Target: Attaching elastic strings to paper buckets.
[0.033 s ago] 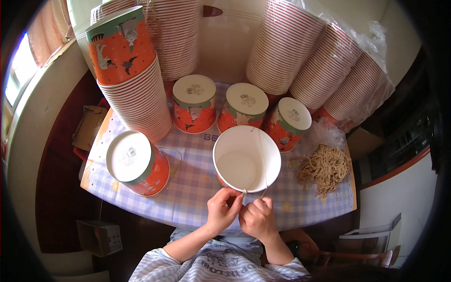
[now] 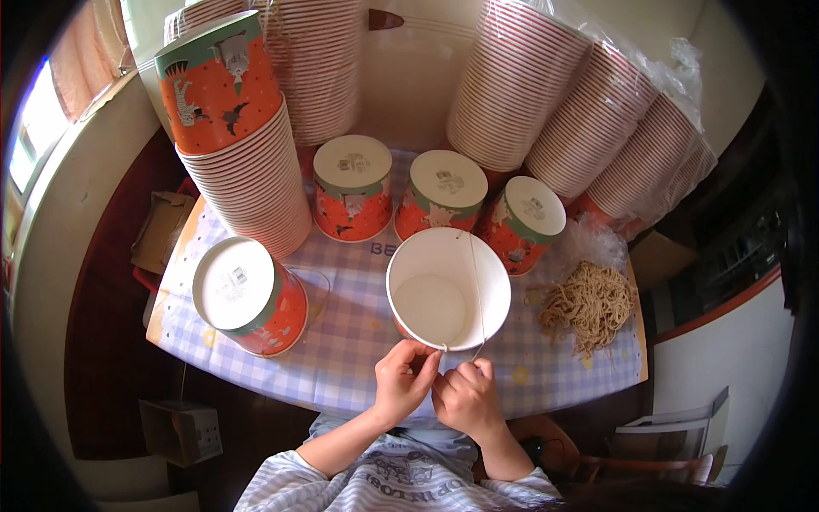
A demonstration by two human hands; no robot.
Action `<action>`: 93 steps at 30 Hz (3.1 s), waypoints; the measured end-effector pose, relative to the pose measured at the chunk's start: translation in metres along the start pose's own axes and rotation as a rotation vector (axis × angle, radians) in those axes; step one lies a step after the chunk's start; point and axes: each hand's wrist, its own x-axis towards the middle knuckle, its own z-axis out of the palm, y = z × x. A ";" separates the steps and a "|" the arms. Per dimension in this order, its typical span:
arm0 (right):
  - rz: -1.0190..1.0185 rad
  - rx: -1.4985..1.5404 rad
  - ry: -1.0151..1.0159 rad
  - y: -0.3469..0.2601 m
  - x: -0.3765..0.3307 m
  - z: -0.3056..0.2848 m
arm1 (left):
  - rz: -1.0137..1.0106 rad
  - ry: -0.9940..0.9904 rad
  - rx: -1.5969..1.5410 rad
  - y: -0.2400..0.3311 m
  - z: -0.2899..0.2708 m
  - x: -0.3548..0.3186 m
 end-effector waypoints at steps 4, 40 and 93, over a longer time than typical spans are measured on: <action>-0.021 -0.003 -0.028 -0.002 -0.001 -0.003 | 0.080 -0.009 0.079 0.001 0.000 0.003; 0.113 -0.134 0.220 0.033 -0.006 -0.023 | 0.251 -0.018 0.329 -0.005 -0.030 0.037; -0.039 0.539 0.308 0.051 0.026 -0.059 | 0.497 -0.554 0.331 0.041 -0.117 0.064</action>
